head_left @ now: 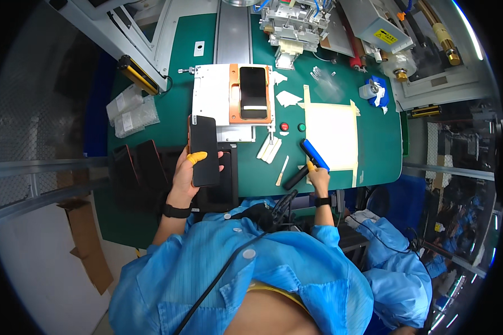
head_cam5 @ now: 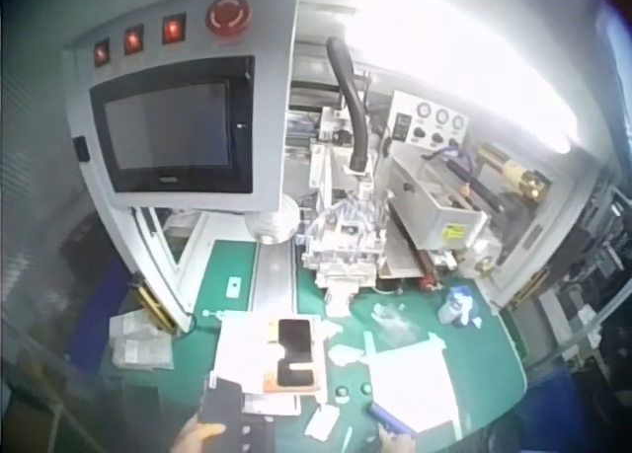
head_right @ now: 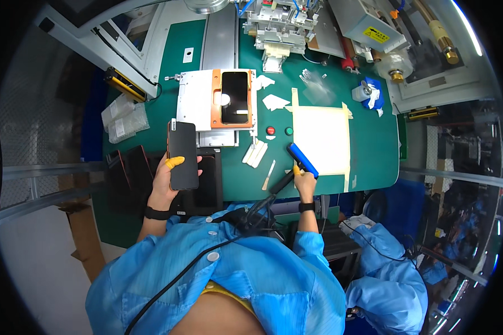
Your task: Applying screen protectors or internal layers to smartphone components using a manual roller and alignment jig.
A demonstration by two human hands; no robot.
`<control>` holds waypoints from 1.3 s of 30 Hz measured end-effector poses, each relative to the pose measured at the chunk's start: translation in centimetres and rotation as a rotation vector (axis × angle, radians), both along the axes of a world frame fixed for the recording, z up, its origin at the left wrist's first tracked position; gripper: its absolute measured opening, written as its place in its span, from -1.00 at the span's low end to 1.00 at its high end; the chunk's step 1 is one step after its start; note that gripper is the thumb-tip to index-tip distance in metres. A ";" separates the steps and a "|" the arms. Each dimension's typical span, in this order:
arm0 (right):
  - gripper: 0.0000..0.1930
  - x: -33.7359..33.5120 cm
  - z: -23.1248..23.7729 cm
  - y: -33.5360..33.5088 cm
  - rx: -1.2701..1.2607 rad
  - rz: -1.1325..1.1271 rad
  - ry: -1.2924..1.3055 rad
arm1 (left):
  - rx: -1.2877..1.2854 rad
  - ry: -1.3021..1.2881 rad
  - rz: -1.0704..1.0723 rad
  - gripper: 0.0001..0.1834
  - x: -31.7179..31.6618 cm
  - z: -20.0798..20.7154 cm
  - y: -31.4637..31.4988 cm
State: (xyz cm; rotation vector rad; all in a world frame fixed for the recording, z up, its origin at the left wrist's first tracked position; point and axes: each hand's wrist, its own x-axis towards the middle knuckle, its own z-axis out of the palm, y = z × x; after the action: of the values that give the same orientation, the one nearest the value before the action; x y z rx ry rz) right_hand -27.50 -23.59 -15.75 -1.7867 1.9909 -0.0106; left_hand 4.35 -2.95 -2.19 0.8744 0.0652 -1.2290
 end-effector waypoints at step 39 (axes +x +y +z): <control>-0.67 4.1 0.0 -6.4 -0.399 0.183 -0.053 | 0.071 0.020 0.019 -0.56 -1.9 0.6 1.4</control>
State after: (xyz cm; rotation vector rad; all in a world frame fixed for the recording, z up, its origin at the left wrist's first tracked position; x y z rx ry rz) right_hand -23.36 -30.01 -15.73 -2.1833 1.8760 -0.4191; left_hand 2.43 -1.56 -1.62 0.9210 0.1332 -1.2232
